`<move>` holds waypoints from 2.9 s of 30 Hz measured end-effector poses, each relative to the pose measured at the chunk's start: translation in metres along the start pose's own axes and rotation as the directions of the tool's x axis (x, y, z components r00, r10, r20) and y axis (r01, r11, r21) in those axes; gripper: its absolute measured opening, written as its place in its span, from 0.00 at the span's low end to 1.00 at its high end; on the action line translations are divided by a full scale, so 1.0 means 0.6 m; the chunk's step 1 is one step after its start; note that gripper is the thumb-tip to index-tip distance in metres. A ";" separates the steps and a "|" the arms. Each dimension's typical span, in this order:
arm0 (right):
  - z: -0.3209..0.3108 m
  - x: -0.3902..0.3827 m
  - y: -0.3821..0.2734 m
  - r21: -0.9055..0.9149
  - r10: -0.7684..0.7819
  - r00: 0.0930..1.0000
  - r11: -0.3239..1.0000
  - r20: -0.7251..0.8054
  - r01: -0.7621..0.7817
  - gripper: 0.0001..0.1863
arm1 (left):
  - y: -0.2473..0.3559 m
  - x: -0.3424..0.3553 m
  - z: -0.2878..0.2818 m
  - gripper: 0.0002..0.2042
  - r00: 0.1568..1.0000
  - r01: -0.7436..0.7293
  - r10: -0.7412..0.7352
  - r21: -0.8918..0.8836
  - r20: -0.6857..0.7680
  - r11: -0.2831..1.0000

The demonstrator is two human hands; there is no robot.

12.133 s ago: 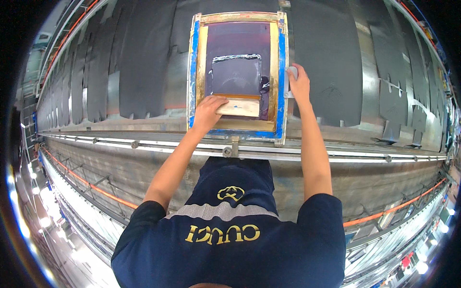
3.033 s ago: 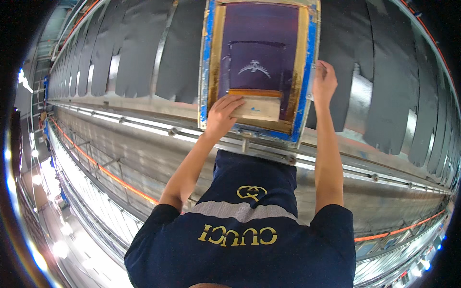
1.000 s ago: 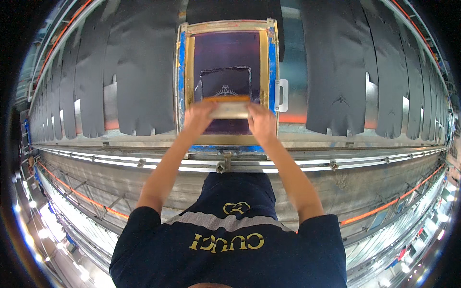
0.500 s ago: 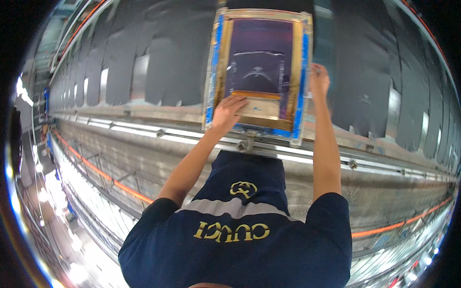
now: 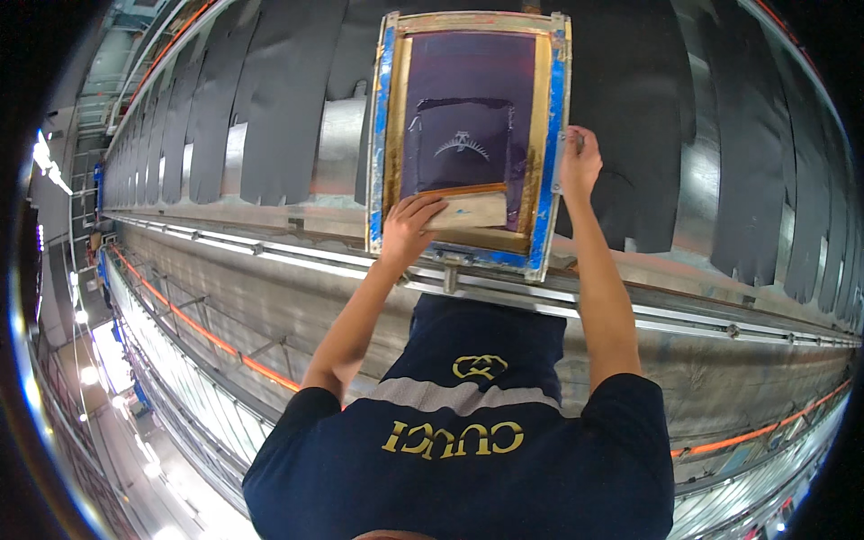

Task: The person uses a squeegee to spread purple ink across a screen-printing frame placed over a dark garment on a conveyor. They repeatedly pull the squeegee across the screen to transfer the design onto the fabric.

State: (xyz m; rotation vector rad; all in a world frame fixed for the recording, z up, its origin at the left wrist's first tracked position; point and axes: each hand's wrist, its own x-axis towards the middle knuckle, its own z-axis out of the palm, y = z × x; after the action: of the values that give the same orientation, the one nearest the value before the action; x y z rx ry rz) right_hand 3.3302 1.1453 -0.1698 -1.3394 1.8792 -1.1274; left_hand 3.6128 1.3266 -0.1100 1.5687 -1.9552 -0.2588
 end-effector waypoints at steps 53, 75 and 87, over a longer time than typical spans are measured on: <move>0.069 -0.222 -0.133 -0.211 -0.339 0.754 0.823 0.562 0.528 0.22 | -0.172 0.109 -0.042 0.11 0.979 0.009 -0.023 0.068 0.203 0.998; 0.144 -0.073 -0.155 -0.079 -0.109 0.994 0.991 -0.025 0.107 0.12 | -0.205 -0.059 -0.184 0.27 0.989 0.027 -0.001 -0.176 0.148 0.984; 0.584 -0.328 -0.363 0.079 -0.137 0.991 0.987 -0.003 0.137 0.11 | -0.612 -0.137 -0.461 0.25 0.991 0.100 -0.098 -0.015 0.095 0.995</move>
State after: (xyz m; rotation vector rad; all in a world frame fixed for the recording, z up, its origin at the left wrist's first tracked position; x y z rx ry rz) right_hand 3.7848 1.1911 -0.1544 -1.4426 1.7435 -1.2545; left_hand 4.0784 1.3615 -0.1040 1.6711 -1.9413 -0.3979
